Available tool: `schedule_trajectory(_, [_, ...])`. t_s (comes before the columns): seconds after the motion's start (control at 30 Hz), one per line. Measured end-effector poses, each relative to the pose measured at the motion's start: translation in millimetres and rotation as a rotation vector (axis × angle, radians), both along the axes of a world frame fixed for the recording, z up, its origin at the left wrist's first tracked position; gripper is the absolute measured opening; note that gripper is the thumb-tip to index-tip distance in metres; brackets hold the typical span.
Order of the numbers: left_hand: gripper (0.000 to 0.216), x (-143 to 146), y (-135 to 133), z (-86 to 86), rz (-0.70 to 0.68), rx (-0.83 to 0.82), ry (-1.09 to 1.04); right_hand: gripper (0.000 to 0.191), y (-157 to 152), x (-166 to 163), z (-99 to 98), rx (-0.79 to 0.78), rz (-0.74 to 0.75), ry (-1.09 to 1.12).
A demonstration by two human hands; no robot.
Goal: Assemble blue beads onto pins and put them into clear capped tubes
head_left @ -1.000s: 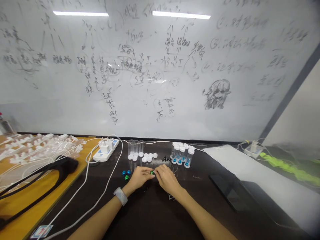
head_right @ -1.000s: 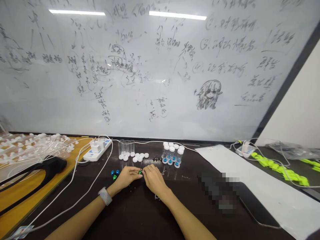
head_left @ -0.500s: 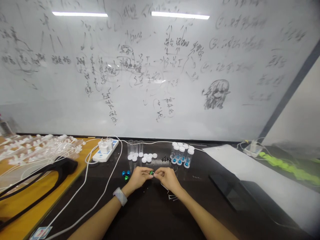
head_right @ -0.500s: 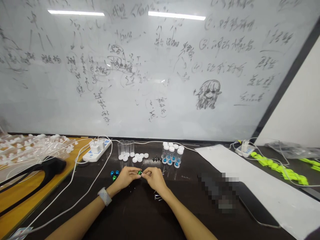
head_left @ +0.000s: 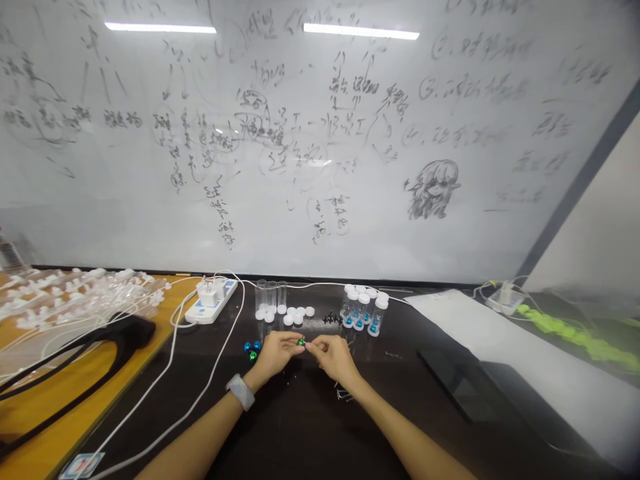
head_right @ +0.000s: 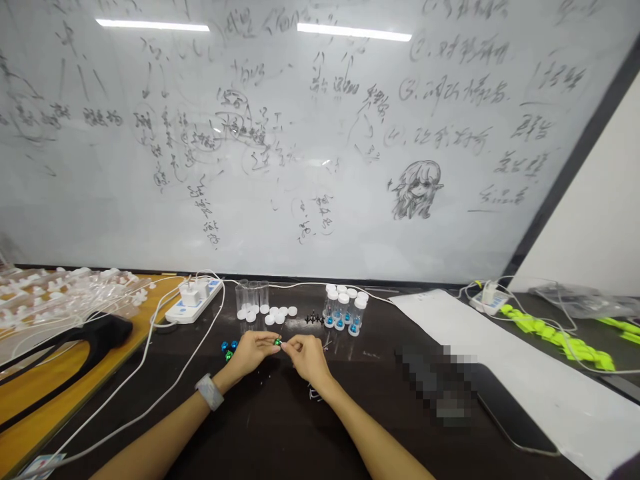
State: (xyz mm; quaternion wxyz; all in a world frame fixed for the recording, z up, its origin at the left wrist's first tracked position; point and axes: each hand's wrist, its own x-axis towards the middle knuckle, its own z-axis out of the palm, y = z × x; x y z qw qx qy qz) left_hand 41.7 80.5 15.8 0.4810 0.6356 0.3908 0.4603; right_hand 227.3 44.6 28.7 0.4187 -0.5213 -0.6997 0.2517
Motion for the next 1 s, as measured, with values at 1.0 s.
schedule_trajectory(1.0, [0.039, 2, -4, 6.8, -0.002, -0.171, -0.345, 0.014, 87, 37, -8.9, 0.076, -0.327, -0.480])
